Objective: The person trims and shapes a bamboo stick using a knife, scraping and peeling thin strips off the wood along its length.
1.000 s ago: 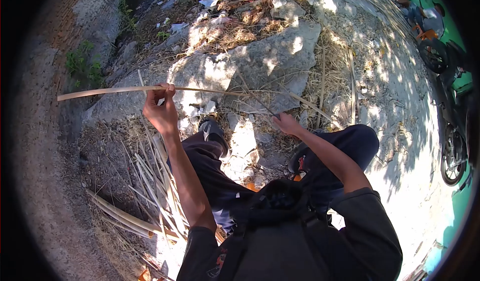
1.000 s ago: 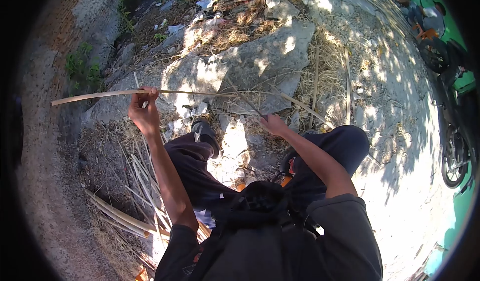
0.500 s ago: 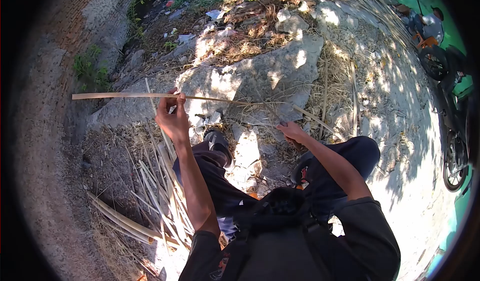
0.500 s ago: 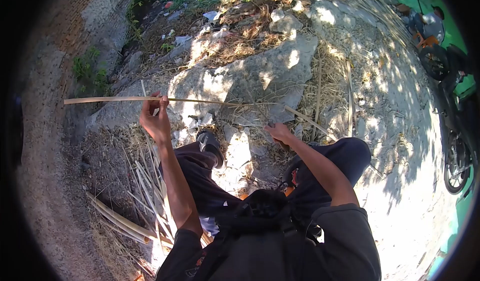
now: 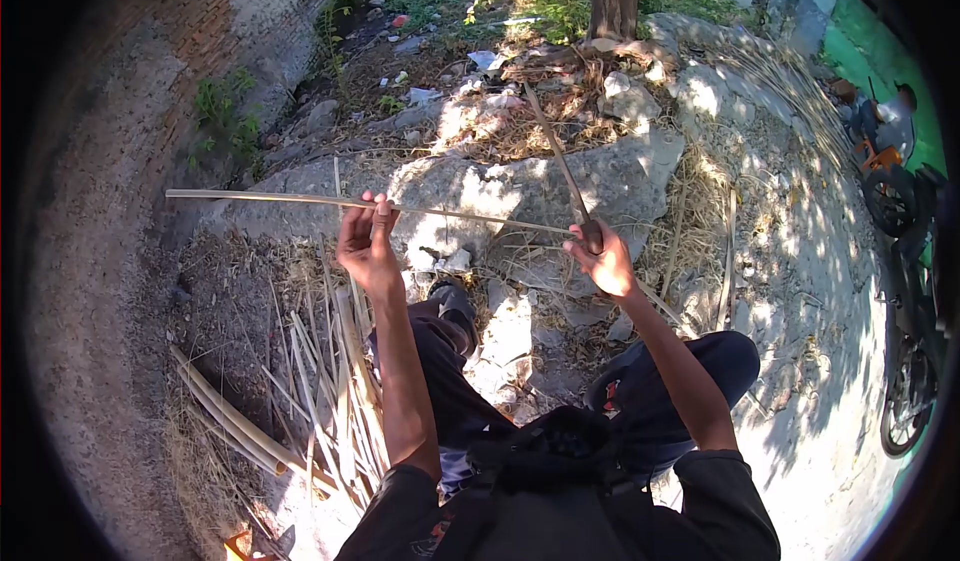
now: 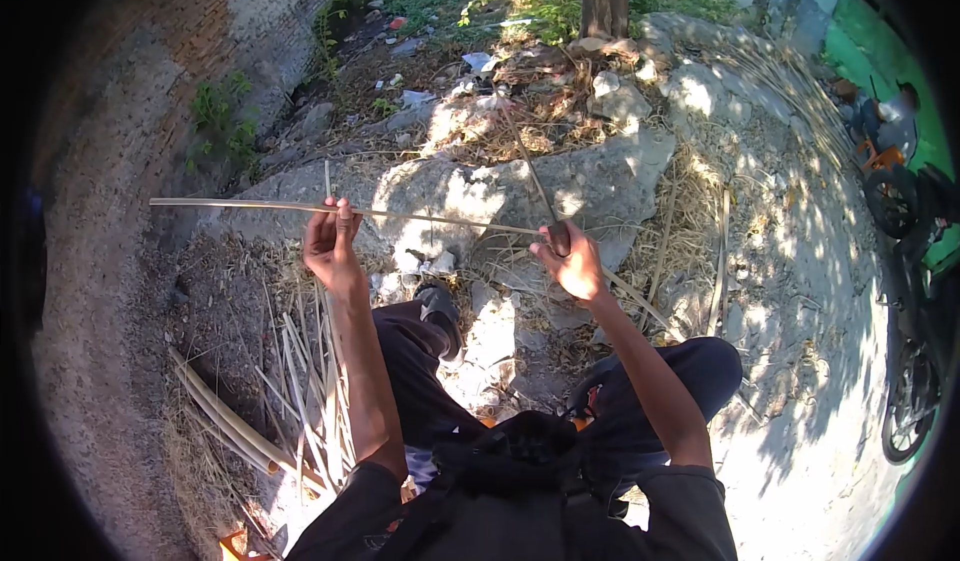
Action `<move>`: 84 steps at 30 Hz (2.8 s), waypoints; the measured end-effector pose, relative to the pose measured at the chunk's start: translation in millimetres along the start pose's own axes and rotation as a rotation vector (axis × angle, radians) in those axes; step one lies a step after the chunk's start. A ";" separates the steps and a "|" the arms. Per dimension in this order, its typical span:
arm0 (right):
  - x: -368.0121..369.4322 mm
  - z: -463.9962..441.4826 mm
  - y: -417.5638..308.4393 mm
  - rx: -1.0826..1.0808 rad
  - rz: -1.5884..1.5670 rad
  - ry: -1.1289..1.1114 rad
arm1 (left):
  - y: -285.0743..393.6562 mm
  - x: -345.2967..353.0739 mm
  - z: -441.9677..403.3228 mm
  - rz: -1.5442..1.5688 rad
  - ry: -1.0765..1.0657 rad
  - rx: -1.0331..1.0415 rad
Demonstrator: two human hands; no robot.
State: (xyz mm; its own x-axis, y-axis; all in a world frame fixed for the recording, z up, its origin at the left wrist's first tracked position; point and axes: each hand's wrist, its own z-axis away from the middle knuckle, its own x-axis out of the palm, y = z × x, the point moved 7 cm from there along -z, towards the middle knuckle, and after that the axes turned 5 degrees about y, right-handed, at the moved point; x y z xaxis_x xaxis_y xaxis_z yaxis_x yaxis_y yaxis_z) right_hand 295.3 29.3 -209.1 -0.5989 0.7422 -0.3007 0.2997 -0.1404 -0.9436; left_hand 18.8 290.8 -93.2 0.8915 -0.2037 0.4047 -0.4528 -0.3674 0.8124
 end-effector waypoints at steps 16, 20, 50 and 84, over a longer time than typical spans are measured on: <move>23.4 11.6 -56.5 0.003 -0.500 -0.280 | 68.6 126.8 38.2 0.038 -0.526 -0.117; 7.2 13.1 -78.4 -0.020 -0.386 -0.186 | 82.9 152.7 46.5 0.059 -0.581 -0.176; -101.8 -21.6 -59.9 0.039 -0.620 0.406 | -65.4 60.2 201.1 -0.699 -1.268 -0.379; -152.4 -45.9 -0.7 0.130 -0.737 0.579 | 56.8 62.5 156.9 -0.855 -0.889 -0.137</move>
State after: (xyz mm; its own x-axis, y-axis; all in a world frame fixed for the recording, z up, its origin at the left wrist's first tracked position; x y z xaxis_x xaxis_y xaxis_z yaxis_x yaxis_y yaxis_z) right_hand 420.4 -53.7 -156.3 -0.1325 0.8778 0.4603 -0.1135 0.4479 -0.8868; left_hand 46.2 114.9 -87.6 0.5546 -0.5094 -0.6580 0.3212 -0.5984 0.7340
